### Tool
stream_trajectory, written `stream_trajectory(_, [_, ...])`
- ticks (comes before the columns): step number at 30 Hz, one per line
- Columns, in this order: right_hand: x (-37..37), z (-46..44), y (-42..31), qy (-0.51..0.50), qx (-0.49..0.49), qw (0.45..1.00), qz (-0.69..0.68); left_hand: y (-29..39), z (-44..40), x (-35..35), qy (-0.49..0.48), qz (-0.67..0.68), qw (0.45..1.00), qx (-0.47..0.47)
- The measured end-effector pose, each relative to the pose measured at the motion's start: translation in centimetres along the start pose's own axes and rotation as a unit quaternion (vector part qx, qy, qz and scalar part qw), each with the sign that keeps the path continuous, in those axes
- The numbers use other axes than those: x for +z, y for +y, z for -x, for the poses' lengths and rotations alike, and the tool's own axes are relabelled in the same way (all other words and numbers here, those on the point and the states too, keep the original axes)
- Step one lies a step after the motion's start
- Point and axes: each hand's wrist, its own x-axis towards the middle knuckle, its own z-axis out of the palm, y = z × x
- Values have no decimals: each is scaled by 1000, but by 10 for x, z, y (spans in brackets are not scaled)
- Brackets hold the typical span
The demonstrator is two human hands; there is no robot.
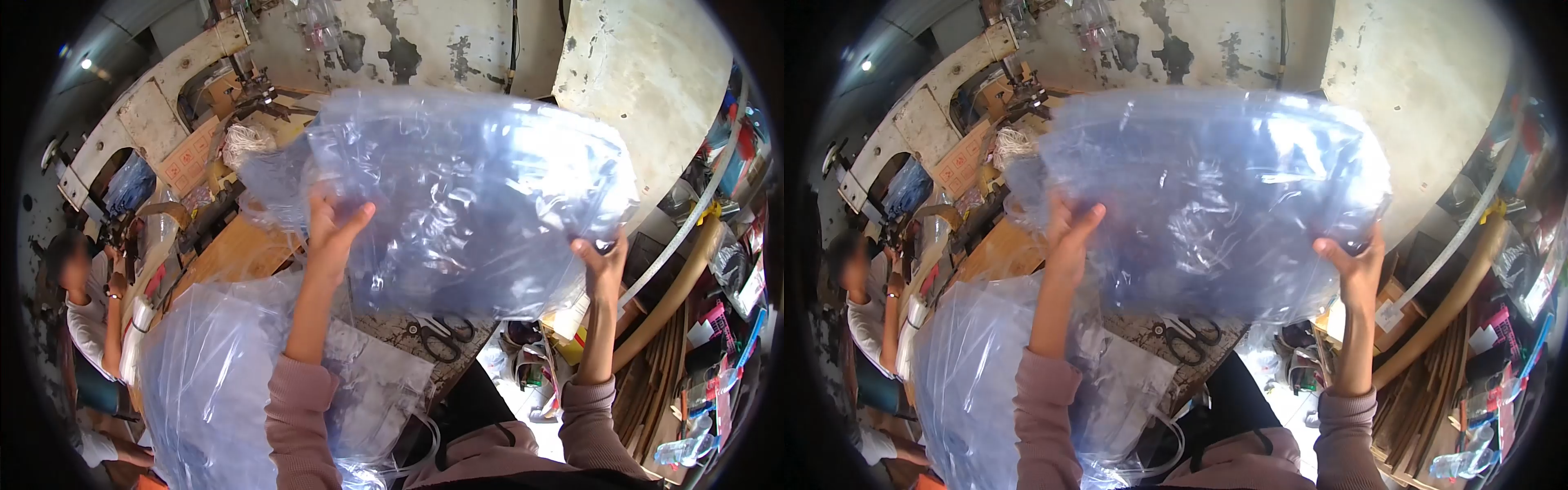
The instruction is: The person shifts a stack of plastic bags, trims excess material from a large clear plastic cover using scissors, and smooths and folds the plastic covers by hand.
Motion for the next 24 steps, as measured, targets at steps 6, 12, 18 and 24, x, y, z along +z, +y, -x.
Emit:
stream_trajectory(6, [-12,-27,12,-20,-40,998,-53,24,7,-5,39,-120,992,-17])
stream_trajectory(12, [0,-16,34,-3,34,998,-43,3,9,7,-1,-47,999,-25])
stream_trajectory(18, [-28,-39,18,-16,-79,992,-101,51,26,30,27,-132,990,50])
stream_trajectory(24, [-9,-74,-31,-123,131,983,30,55,-8,18,-67,-282,957,1])
